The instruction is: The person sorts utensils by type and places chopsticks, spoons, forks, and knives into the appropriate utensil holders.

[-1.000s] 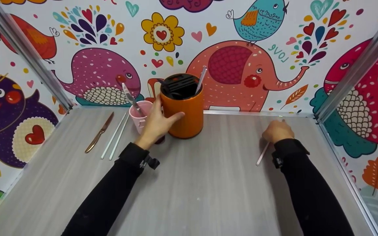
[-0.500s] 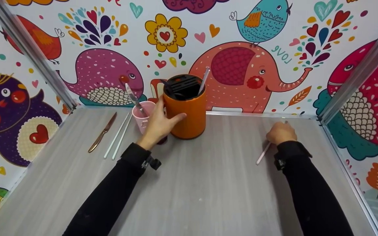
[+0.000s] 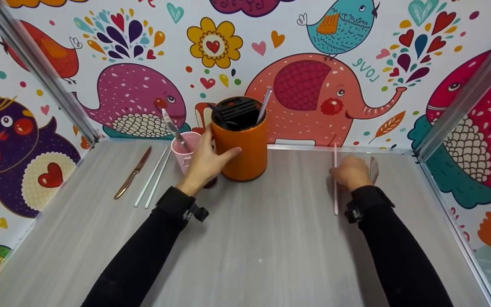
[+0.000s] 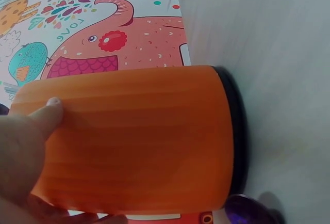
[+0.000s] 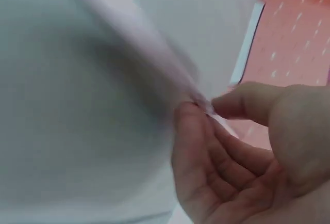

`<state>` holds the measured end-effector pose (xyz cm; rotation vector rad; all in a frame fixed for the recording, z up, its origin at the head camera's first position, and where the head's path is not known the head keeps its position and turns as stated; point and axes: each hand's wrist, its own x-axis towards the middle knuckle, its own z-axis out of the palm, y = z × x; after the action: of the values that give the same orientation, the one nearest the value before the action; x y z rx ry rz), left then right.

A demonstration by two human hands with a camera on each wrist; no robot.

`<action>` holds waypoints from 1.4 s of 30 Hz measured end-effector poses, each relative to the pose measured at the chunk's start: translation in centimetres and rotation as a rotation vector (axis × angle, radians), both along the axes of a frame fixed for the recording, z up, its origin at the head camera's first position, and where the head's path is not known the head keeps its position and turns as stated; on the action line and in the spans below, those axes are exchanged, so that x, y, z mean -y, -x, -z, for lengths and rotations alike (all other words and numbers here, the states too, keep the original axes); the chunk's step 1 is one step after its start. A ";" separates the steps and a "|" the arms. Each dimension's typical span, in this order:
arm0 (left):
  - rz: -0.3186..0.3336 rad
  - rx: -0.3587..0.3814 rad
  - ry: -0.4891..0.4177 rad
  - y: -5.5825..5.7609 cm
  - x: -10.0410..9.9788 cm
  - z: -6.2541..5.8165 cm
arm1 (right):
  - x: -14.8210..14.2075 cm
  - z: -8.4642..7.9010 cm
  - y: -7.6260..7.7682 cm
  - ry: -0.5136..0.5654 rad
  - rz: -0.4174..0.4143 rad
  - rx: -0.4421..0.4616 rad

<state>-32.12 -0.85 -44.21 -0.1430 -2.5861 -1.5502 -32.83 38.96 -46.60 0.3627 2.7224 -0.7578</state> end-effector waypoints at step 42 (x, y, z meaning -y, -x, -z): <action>-0.002 -0.013 -0.023 -0.1 0.1 0.1 | 17.2 -9.1 -0.9 0.733 -0.087 -1.214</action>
<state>-32.01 -0.93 -44.32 -0.1478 -2.5569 -1.5730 -31.94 21.79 -37.49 -0.5758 2.9786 -2.4267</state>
